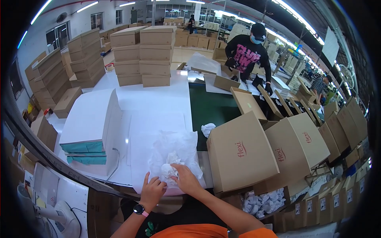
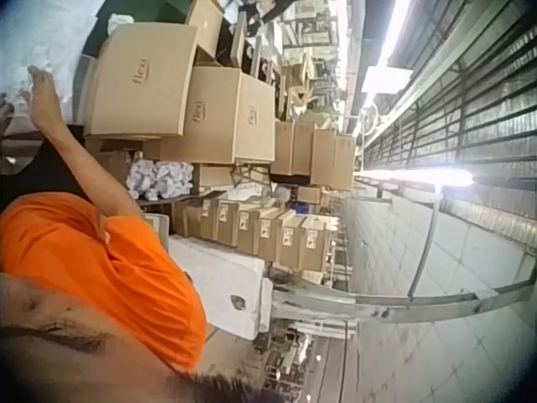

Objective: The recorder wraps individual shoes in white protective tissue paper before placing them in boxes.

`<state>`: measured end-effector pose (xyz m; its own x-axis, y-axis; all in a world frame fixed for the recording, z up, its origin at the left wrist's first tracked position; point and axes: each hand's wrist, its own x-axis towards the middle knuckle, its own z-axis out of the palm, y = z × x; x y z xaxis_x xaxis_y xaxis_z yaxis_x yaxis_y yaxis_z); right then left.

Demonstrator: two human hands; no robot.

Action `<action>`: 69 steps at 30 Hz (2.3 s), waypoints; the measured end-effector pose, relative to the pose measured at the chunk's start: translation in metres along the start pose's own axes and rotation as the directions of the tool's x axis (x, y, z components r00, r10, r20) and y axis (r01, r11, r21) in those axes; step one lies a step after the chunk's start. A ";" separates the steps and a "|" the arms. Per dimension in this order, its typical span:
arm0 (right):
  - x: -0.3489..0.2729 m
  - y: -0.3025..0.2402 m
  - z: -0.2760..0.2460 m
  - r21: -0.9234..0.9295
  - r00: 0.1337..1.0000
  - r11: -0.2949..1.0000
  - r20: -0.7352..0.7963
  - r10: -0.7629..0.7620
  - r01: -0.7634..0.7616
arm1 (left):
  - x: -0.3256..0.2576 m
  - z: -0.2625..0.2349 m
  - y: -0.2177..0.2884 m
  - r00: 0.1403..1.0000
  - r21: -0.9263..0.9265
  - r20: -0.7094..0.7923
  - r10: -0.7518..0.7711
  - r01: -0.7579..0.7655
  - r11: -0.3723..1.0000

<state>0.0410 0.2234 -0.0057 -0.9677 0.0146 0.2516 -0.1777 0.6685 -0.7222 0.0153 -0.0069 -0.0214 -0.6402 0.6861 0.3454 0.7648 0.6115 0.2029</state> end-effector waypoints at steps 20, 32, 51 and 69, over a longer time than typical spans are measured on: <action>0.007 0.015 -0.023 -0.361 0.938 0.867 0.186 -0.292 0.342 | 0.042 -0.039 -0.005 0.993 -0.038 0.107 -0.041 0.045 0.998; 0.009 0.011 -0.031 -0.285 0.956 0.919 0.194 -0.221 0.270 | 0.015 -0.042 -0.022 0.938 -0.142 -0.177 -0.298 0.275 0.951; 0.006 0.007 -0.032 -0.288 0.946 0.909 0.205 -0.249 0.302 | 0.028 -0.105 0.026 0.980 0.097 0.046 -0.195 0.190 0.977; 0.063 0.031 -0.021 -0.289 0.863 0.956 0.496 0.096 0.059 | 0.079 0.006 -0.003 0.969 -0.333 0.220 -0.116 0.186 0.924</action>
<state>-0.0213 0.2605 0.0013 -0.9410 -0.2916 -0.1719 -0.1754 0.8543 -0.4893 -0.0380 0.0475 0.0002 -0.7246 0.6804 0.1091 0.6116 0.5620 0.5569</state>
